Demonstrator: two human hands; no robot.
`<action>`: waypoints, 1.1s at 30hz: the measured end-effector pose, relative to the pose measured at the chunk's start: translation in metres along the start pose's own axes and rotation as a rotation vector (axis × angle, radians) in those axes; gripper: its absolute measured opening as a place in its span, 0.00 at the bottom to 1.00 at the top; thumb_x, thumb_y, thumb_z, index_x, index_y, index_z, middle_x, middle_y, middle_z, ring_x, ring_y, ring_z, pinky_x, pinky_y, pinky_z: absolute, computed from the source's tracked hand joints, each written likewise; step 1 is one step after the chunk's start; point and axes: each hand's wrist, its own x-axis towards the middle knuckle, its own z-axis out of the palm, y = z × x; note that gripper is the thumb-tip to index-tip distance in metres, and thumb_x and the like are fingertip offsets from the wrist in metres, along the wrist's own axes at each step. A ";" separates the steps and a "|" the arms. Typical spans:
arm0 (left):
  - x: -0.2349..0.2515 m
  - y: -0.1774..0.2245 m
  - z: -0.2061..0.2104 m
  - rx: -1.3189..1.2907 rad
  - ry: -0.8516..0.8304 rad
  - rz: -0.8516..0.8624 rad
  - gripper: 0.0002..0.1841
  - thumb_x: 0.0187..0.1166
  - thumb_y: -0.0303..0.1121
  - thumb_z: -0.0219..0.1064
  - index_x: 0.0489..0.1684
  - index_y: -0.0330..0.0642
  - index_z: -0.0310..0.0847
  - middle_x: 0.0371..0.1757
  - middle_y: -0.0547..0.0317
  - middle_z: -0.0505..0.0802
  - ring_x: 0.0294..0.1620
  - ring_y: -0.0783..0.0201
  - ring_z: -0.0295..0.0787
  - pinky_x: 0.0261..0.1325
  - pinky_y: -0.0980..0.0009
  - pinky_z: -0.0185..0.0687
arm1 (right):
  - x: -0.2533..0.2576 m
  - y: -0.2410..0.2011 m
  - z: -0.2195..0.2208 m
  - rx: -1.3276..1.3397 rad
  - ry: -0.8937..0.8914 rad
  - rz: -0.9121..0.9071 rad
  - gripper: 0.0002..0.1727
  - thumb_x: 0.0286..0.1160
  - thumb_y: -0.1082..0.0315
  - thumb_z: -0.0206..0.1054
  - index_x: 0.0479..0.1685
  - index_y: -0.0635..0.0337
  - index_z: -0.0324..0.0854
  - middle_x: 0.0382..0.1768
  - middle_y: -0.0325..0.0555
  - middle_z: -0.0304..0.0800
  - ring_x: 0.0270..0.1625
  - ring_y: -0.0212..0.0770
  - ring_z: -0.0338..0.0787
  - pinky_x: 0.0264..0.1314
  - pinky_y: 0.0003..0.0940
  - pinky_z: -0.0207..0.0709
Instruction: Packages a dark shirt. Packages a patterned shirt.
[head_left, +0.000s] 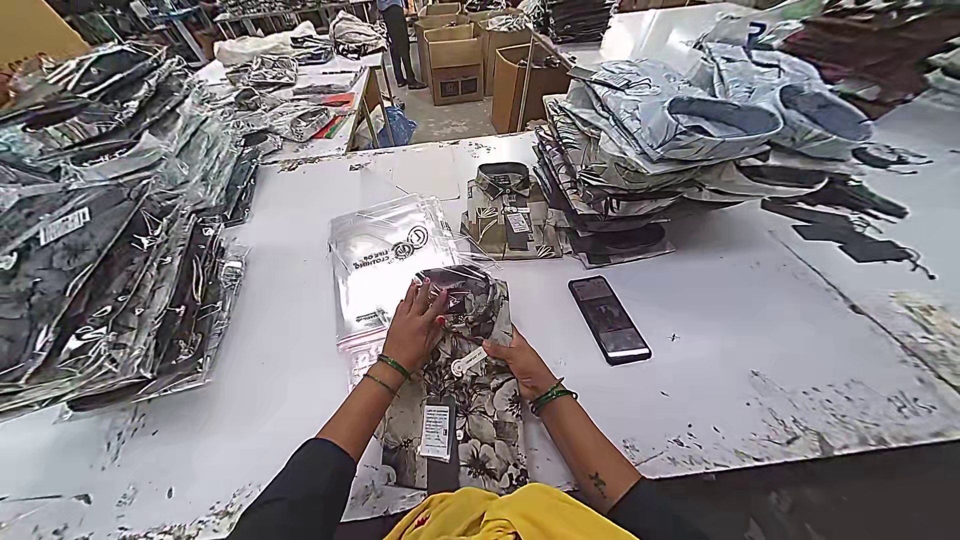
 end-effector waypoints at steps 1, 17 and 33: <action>0.000 0.001 0.002 -0.001 -0.005 0.014 0.27 0.91 0.42 0.43 0.85 0.43 0.71 0.87 0.32 0.68 0.88 0.24 0.57 0.83 0.30 0.53 | 0.003 0.002 -0.001 -0.006 -0.003 -0.004 0.40 0.77 0.81 0.64 0.89 0.63 0.50 0.71 0.56 0.77 0.62 0.35 0.85 0.62 0.29 0.81; 0.086 0.065 -0.037 0.119 -0.140 -0.115 0.16 0.87 0.34 0.57 0.58 0.36 0.89 0.65 0.38 0.89 0.65 0.36 0.86 0.62 0.39 0.78 | 0.004 -0.017 0.033 -0.843 -0.093 -0.114 0.41 0.84 0.73 0.60 0.94 0.66 0.43 0.72 0.70 0.80 0.74 0.57 0.83 0.80 0.49 0.70; -0.062 -0.018 -0.019 0.001 0.238 -0.230 0.32 0.71 0.29 0.73 0.78 0.30 0.74 0.78 0.21 0.75 0.76 0.23 0.74 0.74 0.34 0.71 | 0.031 0.022 0.018 -0.772 0.233 -0.301 0.39 0.78 0.63 0.71 0.84 0.72 0.58 0.30 0.49 0.83 0.29 0.40 0.80 0.39 0.38 0.77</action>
